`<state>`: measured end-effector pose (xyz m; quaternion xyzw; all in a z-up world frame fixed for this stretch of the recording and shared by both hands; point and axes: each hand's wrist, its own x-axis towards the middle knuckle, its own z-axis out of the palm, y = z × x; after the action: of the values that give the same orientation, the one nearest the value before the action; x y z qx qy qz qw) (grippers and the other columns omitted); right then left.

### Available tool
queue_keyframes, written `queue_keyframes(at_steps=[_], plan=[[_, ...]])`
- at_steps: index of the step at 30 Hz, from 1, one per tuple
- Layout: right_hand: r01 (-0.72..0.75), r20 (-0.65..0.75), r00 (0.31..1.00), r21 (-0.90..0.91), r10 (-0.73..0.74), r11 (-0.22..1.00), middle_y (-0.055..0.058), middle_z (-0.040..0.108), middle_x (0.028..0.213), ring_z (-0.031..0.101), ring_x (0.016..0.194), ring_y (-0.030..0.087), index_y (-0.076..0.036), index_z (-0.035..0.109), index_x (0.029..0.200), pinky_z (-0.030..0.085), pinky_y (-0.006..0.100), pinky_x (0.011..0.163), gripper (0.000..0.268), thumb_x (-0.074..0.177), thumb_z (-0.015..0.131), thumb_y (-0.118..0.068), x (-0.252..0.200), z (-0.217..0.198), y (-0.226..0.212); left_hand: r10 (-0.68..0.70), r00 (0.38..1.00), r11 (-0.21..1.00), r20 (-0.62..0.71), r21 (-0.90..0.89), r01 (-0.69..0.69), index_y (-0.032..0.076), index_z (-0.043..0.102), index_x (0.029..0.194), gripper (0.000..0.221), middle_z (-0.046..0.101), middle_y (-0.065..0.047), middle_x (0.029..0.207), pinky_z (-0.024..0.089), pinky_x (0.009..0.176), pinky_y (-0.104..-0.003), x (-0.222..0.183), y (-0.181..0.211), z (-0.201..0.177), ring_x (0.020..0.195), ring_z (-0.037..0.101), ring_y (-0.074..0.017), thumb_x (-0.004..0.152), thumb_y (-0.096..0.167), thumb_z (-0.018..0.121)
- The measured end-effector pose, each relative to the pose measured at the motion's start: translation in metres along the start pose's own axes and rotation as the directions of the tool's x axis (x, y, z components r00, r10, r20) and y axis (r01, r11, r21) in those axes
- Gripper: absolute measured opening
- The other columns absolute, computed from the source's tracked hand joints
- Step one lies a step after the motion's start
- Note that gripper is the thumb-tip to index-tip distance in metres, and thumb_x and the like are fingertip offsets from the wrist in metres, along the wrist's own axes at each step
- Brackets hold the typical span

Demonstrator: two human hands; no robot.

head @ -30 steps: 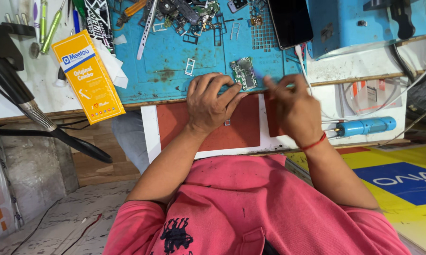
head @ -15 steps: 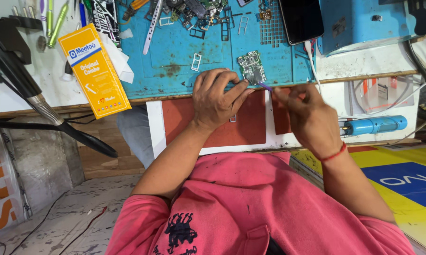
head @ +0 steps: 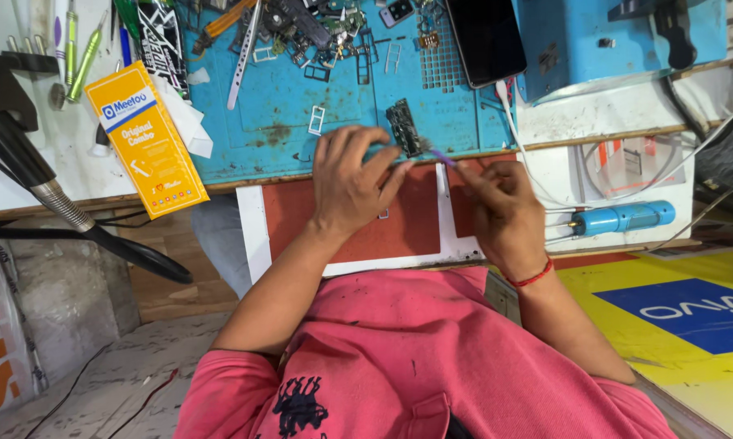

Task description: The person cleans a small circuit board using a small brush and applies a purple liquid to components with a narrow tool.

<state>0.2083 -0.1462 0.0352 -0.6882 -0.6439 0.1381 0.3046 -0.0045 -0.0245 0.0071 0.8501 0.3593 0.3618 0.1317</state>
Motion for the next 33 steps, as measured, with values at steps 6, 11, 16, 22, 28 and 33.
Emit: queue_keyframes(at_steps=[6, 11, 16, 22, 28, 33], plan=[[-0.001, -0.095, 0.995, -0.028, -0.002, 1.000, 0.008, 0.060, 0.110, 0.066, 0.085, 0.018, -0.016, 0.073, 0.136, 0.055, 0.033, 0.074, 0.055, 0.089, 0.062, 0.010, -0.001, 0.004, 0.006, 0.109, 0.974, 0.994, 0.199, 0.000, -0.111, 0.007, 0.073, 0.125, 0.041, 0.059, -0.011, 0.137, 0.042, 0.108, -0.048, 0.031, -0.012, -0.008, 0.128, 0.052, -0.0308, 0.091, 0.028, 0.079], [-0.165, -0.150, 0.977, -0.085, 0.151, 0.983, 0.011, 0.060, 0.109, 0.061, 0.069, 0.019, -0.015, 0.076, 0.131, 0.048, 0.035, 0.062, 0.036, 0.101, 0.069, 0.002, 0.000, 0.000, 0.010, 0.123, 0.959, 0.992, 0.257, -0.043, -0.116, 0.009, 0.073, 0.113, 0.032, 0.058, -0.012, 0.137, 0.040, 0.107, -0.050, 0.050, -0.021, 0.001, 0.130, 0.050, -0.0320, 0.087, 0.026, 0.079], [-0.067, -0.132, 0.989, -0.037, 0.062, 0.997, 0.012, 0.058, 0.113, 0.064, 0.084, 0.023, -0.016, 0.072, 0.136, 0.053, 0.036, 0.071, 0.042, 0.100, 0.065, 0.004, -0.002, 0.006, 0.017, 0.209, 0.939, 0.977, 0.272, -0.108, -0.186, 0.006, 0.068, 0.103, 0.026, 0.058, -0.014, 0.143, 0.040, 0.105, -0.048, 0.065, -0.033, 0.007, 0.128, 0.050, -0.0325, 0.086, 0.022, 0.078], [-0.008, -0.042, 0.999, -0.079, 0.005, 0.997, 0.011, 0.060, 0.114, 0.068, 0.091, 0.028, -0.016, 0.068, 0.140, 0.055, 0.041, 0.072, 0.049, 0.095, 0.064, 0.003, 0.007, 0.012, 0.007, 0.174, 0.941, 0.983, 0.291, -0.103, -0.149, 0.007, 0.067, 0.112, 0.037, 0.065, -0.005, 0.116, 0.042, 0.093, -0.047, 0.066, -0.025, 0.003, 0.107, 0.054, -0.0295, 0.090, 0.033, 0.081], [0.037, 0.024, 0.999, -0.172, -0.033, 0.984, 0.012, 0.059, 0.112, 0.068, 0.084, 0.028, -0.017, 0.067, 0.140, 0.054, 0.040, 0.062, 0.049, 0.094, 0.067, -0.001, 0.003, 0.012, -0.007, 0.123, 0.982, 0.992, 0.146, -0.026, -0.121, 0.008, 0.070, 0.110, 0.039, 0.067, -0.004, 0.117, 0.046, 0.091, -0.043, 0.025, -0.016, -0.006, 0.103, 0.056, -0.0269, 0.088, 0.038, 0.082], [0.135, 0.051, 0.991, -0.185, -0.128, 0.973, 0.008, 0.060, 0.110, 0.066, 0.081, 0.027, -0.018, 0.067, 0.140, 0.054, 0.041, 0.063, 0.050, 0.092, 0.071, -0.003, 0.007, 0.007, -0.009, 0.057, 0.998, 0.998, 0.002, 0.036, -0.057, 0.010, 0.076, 0.104, 0.031, 0.068, -0.002, 0.125, 0.049, 0.088, -0.039, 0.004, -0.013, 0.004, 0.104, 0.060, -0.0235, 0.091, 0.038, 0.083]])
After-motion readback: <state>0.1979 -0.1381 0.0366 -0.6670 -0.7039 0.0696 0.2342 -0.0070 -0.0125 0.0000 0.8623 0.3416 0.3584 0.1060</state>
